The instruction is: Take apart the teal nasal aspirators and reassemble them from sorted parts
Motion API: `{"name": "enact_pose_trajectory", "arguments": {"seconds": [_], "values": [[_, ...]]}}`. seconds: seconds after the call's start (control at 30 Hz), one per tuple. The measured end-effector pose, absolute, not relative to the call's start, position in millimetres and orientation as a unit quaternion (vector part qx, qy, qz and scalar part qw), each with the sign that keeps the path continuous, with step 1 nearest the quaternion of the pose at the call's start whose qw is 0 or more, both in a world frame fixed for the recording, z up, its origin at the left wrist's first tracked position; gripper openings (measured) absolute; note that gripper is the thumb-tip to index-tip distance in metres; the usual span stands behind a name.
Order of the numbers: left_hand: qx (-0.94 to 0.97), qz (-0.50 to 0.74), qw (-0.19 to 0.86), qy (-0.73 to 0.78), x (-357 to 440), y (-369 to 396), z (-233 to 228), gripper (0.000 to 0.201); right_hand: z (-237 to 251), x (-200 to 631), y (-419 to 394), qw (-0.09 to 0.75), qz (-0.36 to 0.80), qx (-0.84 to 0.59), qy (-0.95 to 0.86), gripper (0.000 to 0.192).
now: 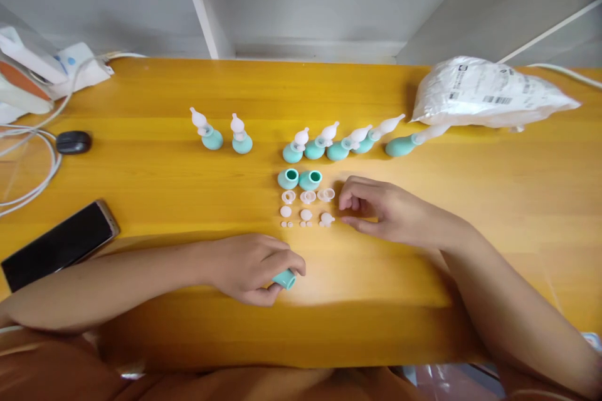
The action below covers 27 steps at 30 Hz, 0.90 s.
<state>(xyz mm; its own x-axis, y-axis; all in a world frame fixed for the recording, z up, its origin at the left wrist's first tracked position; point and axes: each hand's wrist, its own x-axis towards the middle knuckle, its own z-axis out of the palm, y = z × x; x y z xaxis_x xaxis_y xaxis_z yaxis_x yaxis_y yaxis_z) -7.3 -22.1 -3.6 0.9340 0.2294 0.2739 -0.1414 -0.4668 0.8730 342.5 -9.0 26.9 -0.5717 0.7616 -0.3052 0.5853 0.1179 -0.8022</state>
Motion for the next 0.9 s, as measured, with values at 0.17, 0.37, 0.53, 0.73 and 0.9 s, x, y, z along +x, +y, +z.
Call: {"name": "enact_pose_trajectory", "arguments": {"seconds": [0.17,0.37,0.53,0.73,0.9], "values": [[0.834,0.179,0.521,0.030,-7,-22,-3,0.041,30,329,-16,0.087,0.431,-0.455,-0.774,0.022],[0.835,0.182,0.519,0.032,-7,-22,-2,0.040,26,319,-21,0.110,0.374,-0.465,-0.795,0.019],[0.832,0.178,0.523,0.035,-8,-22,-3,0.041,21,317,-22,0.108,0.365,-0.470,-0.796,0.018],[0.813,0.176,0.552,0.066,-10,-25,-5,0.039,35,323,-18,0.107,0.388,-0.475,-0.783,0.021],[0.789,0.164,0.573,0.148,-14,-30,-3,0.039,68,310,-32,0.135,0.432,-0.448,-0.771,0.021]]}}
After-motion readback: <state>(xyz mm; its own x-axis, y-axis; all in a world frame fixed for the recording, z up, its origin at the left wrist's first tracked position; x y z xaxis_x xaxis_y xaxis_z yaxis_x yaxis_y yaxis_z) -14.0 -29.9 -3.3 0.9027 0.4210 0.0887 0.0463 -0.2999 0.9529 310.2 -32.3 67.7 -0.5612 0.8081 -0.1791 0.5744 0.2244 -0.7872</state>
